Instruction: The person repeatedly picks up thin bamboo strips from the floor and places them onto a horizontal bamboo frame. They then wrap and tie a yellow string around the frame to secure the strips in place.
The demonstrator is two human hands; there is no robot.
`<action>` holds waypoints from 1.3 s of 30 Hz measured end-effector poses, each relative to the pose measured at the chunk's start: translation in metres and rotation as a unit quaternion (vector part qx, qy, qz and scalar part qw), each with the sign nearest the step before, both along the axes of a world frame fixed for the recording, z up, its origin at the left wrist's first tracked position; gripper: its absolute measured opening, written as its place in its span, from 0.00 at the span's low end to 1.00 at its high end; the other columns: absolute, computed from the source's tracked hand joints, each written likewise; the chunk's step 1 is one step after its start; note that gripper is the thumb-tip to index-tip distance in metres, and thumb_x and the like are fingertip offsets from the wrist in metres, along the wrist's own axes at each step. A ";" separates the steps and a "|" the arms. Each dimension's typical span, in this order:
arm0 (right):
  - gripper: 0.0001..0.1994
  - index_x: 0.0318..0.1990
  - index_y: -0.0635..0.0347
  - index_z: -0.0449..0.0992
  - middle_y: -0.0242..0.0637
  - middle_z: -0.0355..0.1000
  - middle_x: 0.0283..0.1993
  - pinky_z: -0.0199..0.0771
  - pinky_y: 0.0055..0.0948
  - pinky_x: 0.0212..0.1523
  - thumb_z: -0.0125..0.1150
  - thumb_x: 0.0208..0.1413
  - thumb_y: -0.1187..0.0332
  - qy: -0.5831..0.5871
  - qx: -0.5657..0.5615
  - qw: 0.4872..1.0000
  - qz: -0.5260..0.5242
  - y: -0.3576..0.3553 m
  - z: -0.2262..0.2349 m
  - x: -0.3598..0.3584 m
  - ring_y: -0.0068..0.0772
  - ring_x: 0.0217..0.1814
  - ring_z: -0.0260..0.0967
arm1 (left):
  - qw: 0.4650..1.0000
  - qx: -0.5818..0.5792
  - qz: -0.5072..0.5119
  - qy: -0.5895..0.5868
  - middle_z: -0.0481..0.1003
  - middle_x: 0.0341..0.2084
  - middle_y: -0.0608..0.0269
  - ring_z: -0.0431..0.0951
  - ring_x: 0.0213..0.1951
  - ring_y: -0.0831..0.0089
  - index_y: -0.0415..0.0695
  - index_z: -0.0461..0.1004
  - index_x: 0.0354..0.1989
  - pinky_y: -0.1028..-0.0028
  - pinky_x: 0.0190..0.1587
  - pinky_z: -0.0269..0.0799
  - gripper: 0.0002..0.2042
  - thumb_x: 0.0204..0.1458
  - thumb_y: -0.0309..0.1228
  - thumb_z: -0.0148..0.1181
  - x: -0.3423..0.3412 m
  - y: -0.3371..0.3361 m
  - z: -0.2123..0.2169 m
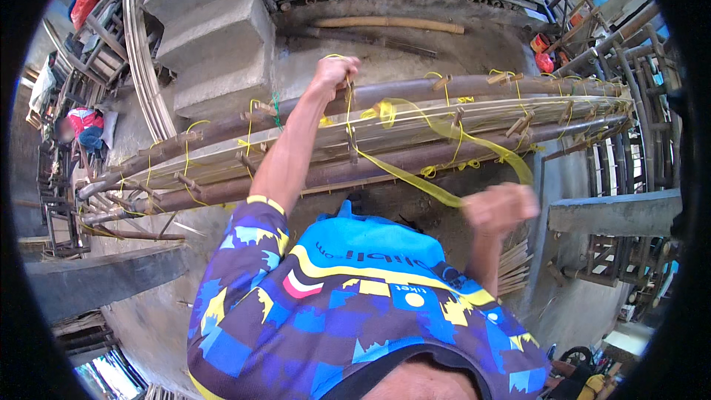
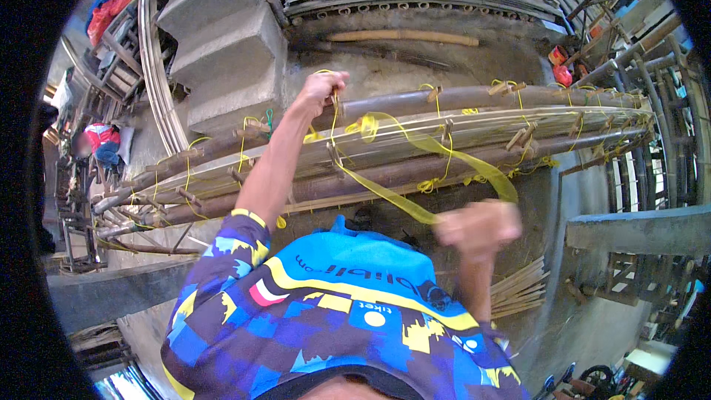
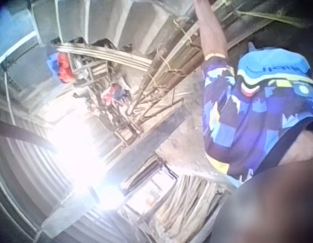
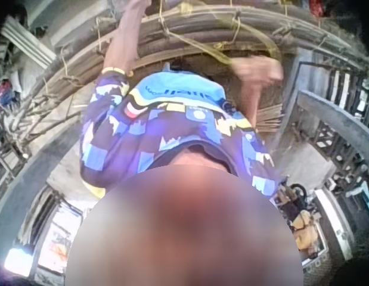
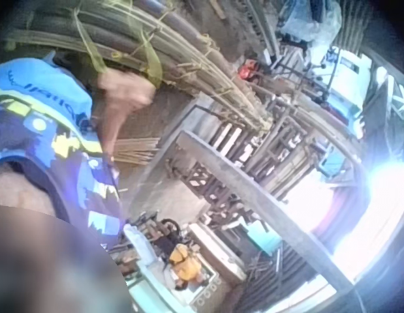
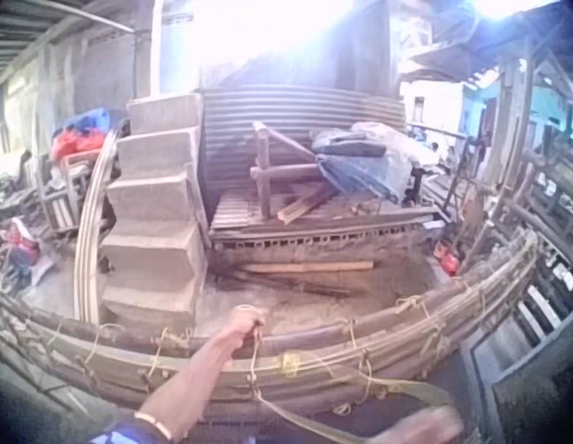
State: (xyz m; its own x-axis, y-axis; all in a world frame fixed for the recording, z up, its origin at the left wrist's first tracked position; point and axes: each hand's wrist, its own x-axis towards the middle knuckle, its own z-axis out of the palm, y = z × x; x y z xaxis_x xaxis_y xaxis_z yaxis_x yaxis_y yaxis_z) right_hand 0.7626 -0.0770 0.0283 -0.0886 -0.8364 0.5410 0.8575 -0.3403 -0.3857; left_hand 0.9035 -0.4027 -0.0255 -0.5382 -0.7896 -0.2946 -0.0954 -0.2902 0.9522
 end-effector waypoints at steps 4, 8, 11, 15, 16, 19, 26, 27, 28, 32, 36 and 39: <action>0.03 0.28 0.55 0.67 0.25 0.53 0.14 0.61 0.32 0.31 0.48 0.52 0.71 -0.154 0.319 0.869 -0.346 0.071 -0.083 -0.064 0.20 0.14 0.51 | 0.819 0.134 0.339 0.444 0.61 0.10 0.69 0.60 0.12 0.81 0.47 0.63 0.17 0.83 0.11 0.52 0.09 0.49 0.26 0.44 0.012 -0.039 0.035; 0.11 0.36 0.64 0.70 0.37 0.70 0.28 0.67 0.31 0.28 0.52 0.47 0.67 0.340 0.800 0.494 -0.014 0.132 -0.193 -0.037 0.28 0.26 0.67 | 0.928 -0.153 0.302 0.156 0.65 0.12 0.65 0.60 0.13 0.75 0.44 0.70 0.20 0.72 0.14 0.56 0.09 0.47 0.28 0.44 -0.015 -0.109 0.052; 0.20 0.43 0.62 0.70 0.48 0.70 0.40 0.66 0.37 0.45 0.58 0.42 0.60 0.598 0.734 0.294 0.133 0.126 -0.228 -0.019 0.40 0.44 0.68 | 0.669 -0.536 -0.205 -0.472 0.75 0.26 0.49 0.75 0.28 0.60 0.40 0.75 0.31 0.66 0.32 0.70 0.11 0.43 0.31 0.49 -0.052 -0.108 0.057; 0.38 0.58 0.63 0.53 0.54 0.50 0.60 0.46 0.35 0.62 0.59 0.42 0.54 0.628 0.534 0.463 -0.326 0.045 -0.186 -0.023 0.46 0.64 0.45 | 0.774 -0.488 -0.101 -0.390 0.73 0.35 0.52 0.73 0.39 0.61 0.40 0.73 0.35 0.66 0.40 0.69 0.16 0.48 0.42 0.51 -0.072 -0.015 0.086; 0.33 0.54 0.66 0.58 0.52 0.57 0.56 0.53 0.33 0.57 0.60 0.42 0.57 0.609 0.502 0.526 -0.318 0.020 -0.160 -0.024 0.43 0.59 0.53 | 0.756 -0.516 -0.219 -0.338 0.73 0.30 0.52 0.74 0.34 0.58 0.39 0.72 0.32 0.63 0.38 0.69 0.12 0.45 0.35 0.50 -0.074 0.020 0.081; 0.19 0.37 0.66 0.69 0.43 0.68 0.34 0.65 0.27 0.38 0.58 0.45 0.58 0.587 0.497 0.604 -0.207 -0.025 -0.045 -0.023 0.32 0.37 0.65 | 0.756 -0.386 -0.464 -0.253 0.73 0.26 0.45 0.74 0.32 0.52 0.40 0.72 0.30 0.57 0.37 0.68 0.08 0.45 0.30 0.50 -0.083 0.104 0.057; 0.12 0.20 0.66 0.62 0.35 0.56 0.14 0.57 0.29 0.20 0.48 0.48 0.67 0.772 0.139 0.493 -0.376 -0.170 0.080 -0.027 0.26 0.18 0.56 | 0.829 -0.485 -0.181 -0.209 0.73 0.22 0.46 0.74 0.29 0.50 0.40 0.74 0.27 0.57 0.32 0.68 0.10 0.44 0.35 0.52 -0.084 0.135 0.023; 0.13 0.21 0.67 0.62 0.36 0.58 0.17 0.58 0.31 0.21 0.49 0.49 0.66 0.819 0.065 0.467 -0.329 -0.189 0.072 -0.034 0.27 0.20 0.59 | 0.824 -0.491 -0.188 -0.212 0.73 0.22 0.48 0.74 0.29 0.50 0.41 0.74 0.27 0.57 0.31 0.68 0.10 0.45 0.36 0.52 -0.085 0.135 0.025; 0.13 0.22 0.67 0.64 0.38 0.60 0.19 0.60 0.32 0.23 0.49 0.49 0.65 0.804 0.051 0.500 -0.318 -0.201 0.063 -0.046 0.28 0.23 0.61 | 0.823 -0.462 -0.209 -0.256 0.74 0.23 0.49 0.74 0.29 0.51 0.44 0.74 0.27 0.58 0.32 0.68 0.11 0.45 0.38 0.53 -0.084 0.136 0.027; 0.13 0.26 0.65 0.69 0.39 0.67 0.26 0.67 0.31 0.30 0.50 0.50 0.62 0.511 0.163 0.799 -0.271 -0.202 0.083 -0.091 0.30 0.28 0.65 | 0.848 -0.414 -0.171 -0.283 0.74 0.27 0.51 0.73 0.32 0.53 0.46 0.75 0.30 0.60 0.35 0.67 0.10 0.47 0.38 0.51 -0.087 0.140 0.028; 0.16 0.23 0.64 0.68 0.35 0.63 0.17 0.64 0.30 0.26 0.53 0.51 0.59 0.670 -0.037 0.667 -0.323 -0.200 0.107 -0.077 0.25 0.22 0.59 | 0.837 -0.431 -0.158 -0.298 0.74 0.27 0.52 0.74 0.33 0.54 0.50 0.76 0.31 0.59 0.36 0.68 0.13 0.48 0.42 0.48 -0.089 0.139 0.026; 0.16 0.33 0.60 0.74 0.40 0.65 0.20 0.63 0.31 0.27 0.47 0.53 0.56 0.641 -0.087 0.698 -0.307 -0.234 0.068 -0.076 0.32 0.24 0.60 | 0.875 -0.323 -0.161 -0.322 0.74 0.28 0.51 0.73 0.35 0.54 0.50 0.76 0.32 0.60 0.37 0.67 0.14 0.49 0.43 0.47 -0.089 0.135 0.025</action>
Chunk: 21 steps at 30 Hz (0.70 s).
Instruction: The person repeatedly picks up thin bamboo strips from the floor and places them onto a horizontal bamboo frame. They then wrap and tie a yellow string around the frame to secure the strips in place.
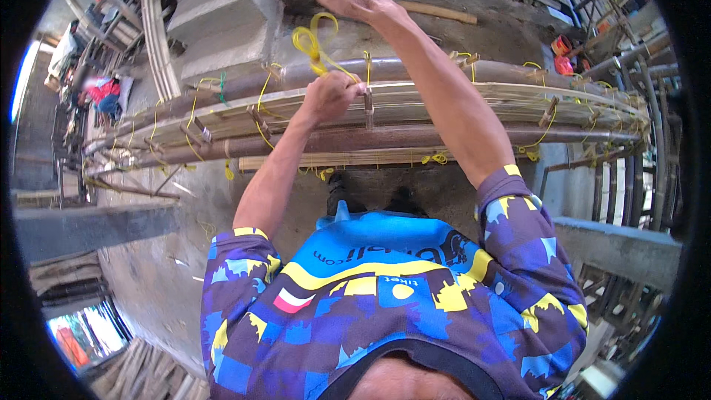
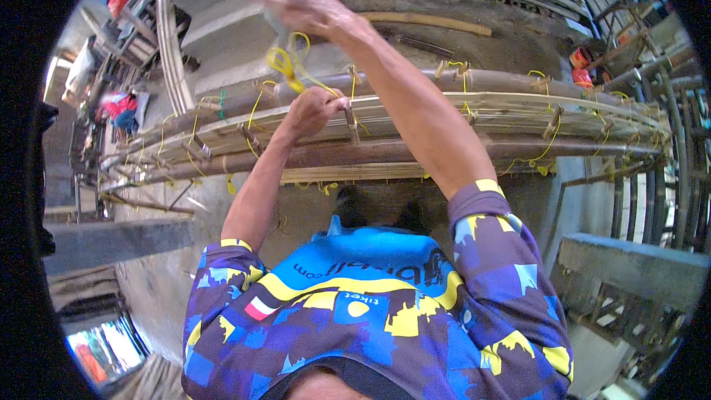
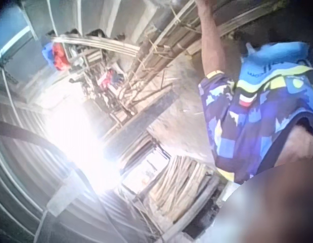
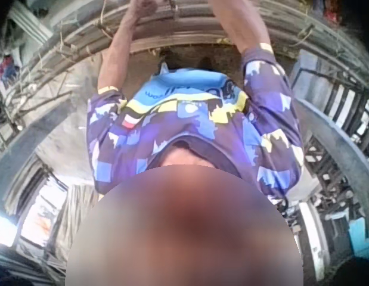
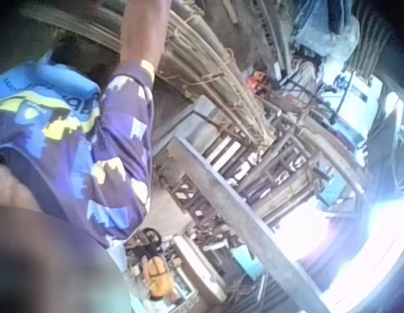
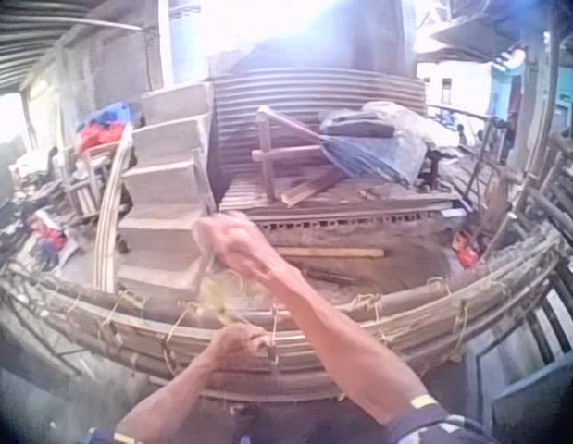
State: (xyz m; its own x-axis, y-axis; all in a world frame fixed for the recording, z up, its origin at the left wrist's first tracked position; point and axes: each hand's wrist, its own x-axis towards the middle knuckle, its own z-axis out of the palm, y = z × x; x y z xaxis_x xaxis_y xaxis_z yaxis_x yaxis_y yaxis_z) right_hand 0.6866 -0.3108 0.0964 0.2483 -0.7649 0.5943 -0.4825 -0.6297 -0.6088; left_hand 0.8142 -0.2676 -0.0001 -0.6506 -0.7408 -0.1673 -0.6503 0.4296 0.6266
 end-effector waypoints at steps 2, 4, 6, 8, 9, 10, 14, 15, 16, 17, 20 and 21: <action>0.18 0.37 0.60 0.74 0.40 0.68 0.22 0.64 0.29 0.27 0.43 0.55 0.56 0.316 0.201 0.904 -0.206 -0.009 -0.045 -0.020 0.33 0.25 0.61 | 0.999 -0.025 0.023 0.006 0.72 0.21 0.50 0.71 0.26 0.63 0.39 0.73 0.33 0.67 0.32 0.64 0.14 0.51 0.38 0.49 0.001 -0.001 -0.002; 0.16 0.34 0.61 0.75 0.35 0.69 0.24 0.66 0.26 0.29 0.44 0.56 0.60 0.383 0.415 0.824 -0.049 -0.009 -0.062 -0.036 0.28 0.25 0.63 | 0.999 -0.018 0.043 0.011 0.72 0.20 0.50 0.72 0.25 0.64 0.37 0.73 0.31 0.68 0.32 0.64 0.14 0.50 0.38 0.50 0.002 -0.002 -0.007; 0.15 0.27 0.60 0.68 0.38 0.69 0.25 0.67 0.29 0.31 0.45 0.55 0.57 -0.238 0.435 0.866 0.066 0.016 -0.062 -0.039 0.27 0.24 0.65 | 0.998 -0.034 0.046 0.011 0.73 0.21 0.50 0.72 0.26 0.65 0.37 0.73 0.31 0.68 0.32 0.65 0.14 0.50 0.37 0.50 0.004 -0.002 -0.015; 0.09 0.28 0.61 0.73 0.34 0.69 0.26 0.67 0.25 0.34 0.49 0.53 0.67 -0.336 0.388 0.846 0.141 0.053 -0.044 -0.032 0.24 0.23 0.62 | 0.998 -0.051 0.014 0.032 0.73 0.22 0.50 0.72 0.26 0.66 0.37 0.73 0.30 0.68 0.33 0.65 0.14 0.50 0.37 0.50 0.008 -0.001 -0.019; 0.08 0.28 0.62 0.73 0.34 0.69 0.26 0.66 0.26 0.34 0.50 0.52 0.67 -0.208 0.349 0.900 0.155 0.087 -0.038 -0.024 0.25 0.23 0.61 | 0.996 -0.062 -0.014 0.059 0.73 0.22 0.49 0.72 0.26 0.66 0.37 0.73 0.30 0.68 0.33 0.65 0.14 0.50 0.37 0.50 0.008 0.001 -0.018; 0.08 0.29 0.63 0.72 0.38 0.68 0.25 0.66 0.31 0.32 0.50 0.50 0.68 -0.122 0.332 0.915 0.192 0.113 -0.048 -0.009 0.29 0.25 0.64 | 0.996 -0.066 -0.022 0.058 0.73 0.23 0.49 0.72 0.26 0.66 0.37 0.73 0.29 0.68 0.33 0.65 0.14 0.50 0.37 0.50 0.009 0.001 -0.014; 0.06 0.24 0.62 0.69 0.46 0.69 0.22 0.65 0.41 0.28 0.50 0.45 0.69 0.187 0.205 0.957 0.083 0.167 -0.104 0.025 0.50 0.29 0.67 | 0.999 -0.014 -0.008 0.045 0.74 0.21 0.63 0.72 0.27 0.75 0.41 0.75 0.28 0.72 0.33 0.67 0.12 0.52 0.34 0.46 -0.009 -0.009 0.018; 0.05 0.24 0.61 0.70 0.44 0.69 0.22 0.65 0.41 0.28 0.51 0.45 0.70 0.127 0.179 0.973 0.072 0.171 -0.120 0.029 0.49 0.28 0.67 | 0.983 -0.022 -0.024 0.179 0.73 0.19 0.61 0.71 0.24 0.73 0.43 0.76 0.27 0.71 0.30 0.66 0.14 0.52 0.36 0.45 -0.020 -0.022 0.027; 0.04 0.24 0.61 0.70 0.43 0.69 0.22 0.64 0.41 0.28 0.51 0.44 0.70 0.097 0.184 0.976 0.071 0.172 -0.134 0.031 0.47 0.28 0.67 | 0.963 -0.009 -0.023 0.270 0.73 0.17 0.60 0.71 0.21 0.70 0.45 0.77 0.26 0.70 0.28 0.66 0.15 0.51 0.39 0.44 -0.032 -0.036 0.031; 0.04 0.24 0.60 0.71 0.42 0.69 0.23 0.64 0.40 0.28 0.51 0.43 0.71 0.054 0.150 0.984 0.079 0.173 -0.144 0.031 0.46 0.27 0.67 | 0.954 0.031 -0.003 0.297 0.73 0.17 0.60 0.71 0.21 0.71 0.44 0.77 0.24 0.70 0.28 0.66 0.15 0.50 0.38 0.45 -0.047 -0.053 0.030; 0.05 0.24 0.60 0.71 0.40 0.69 0.22 0.62 0.36 0.29 0.51 0.44 0.70 0.172 0.113 0.974 0.092 0.173 -0.142 0.029 0.43 0.24 0.66 | 0.992 -0.054 0.048 0.108 0.74 0.18 0.58 0.73 0.24 0.68 0.43 0.77 0.23 0.70 0.30 0.68 0.11 0.45 0.35 0.50 -0.081 -0.099 -0.009; 0.03 0.24 0.59 0.71 0.37 0.68 0.20 0.60 0.32 0.30 0.52 0.44 0.71 0.221 0.132 0.964 0.071 0.175 -0.134 0.028 0.40 0.23 0.65 | 0.995 -0.084 -0.043 0.035 0.74 0.20 0.56 0.74 0.26 0.65 0.43 0.77 0.23 0.69 0.32 0.69 0.10 0.43 0.35 0.52 -0.083 -0.104 -0.029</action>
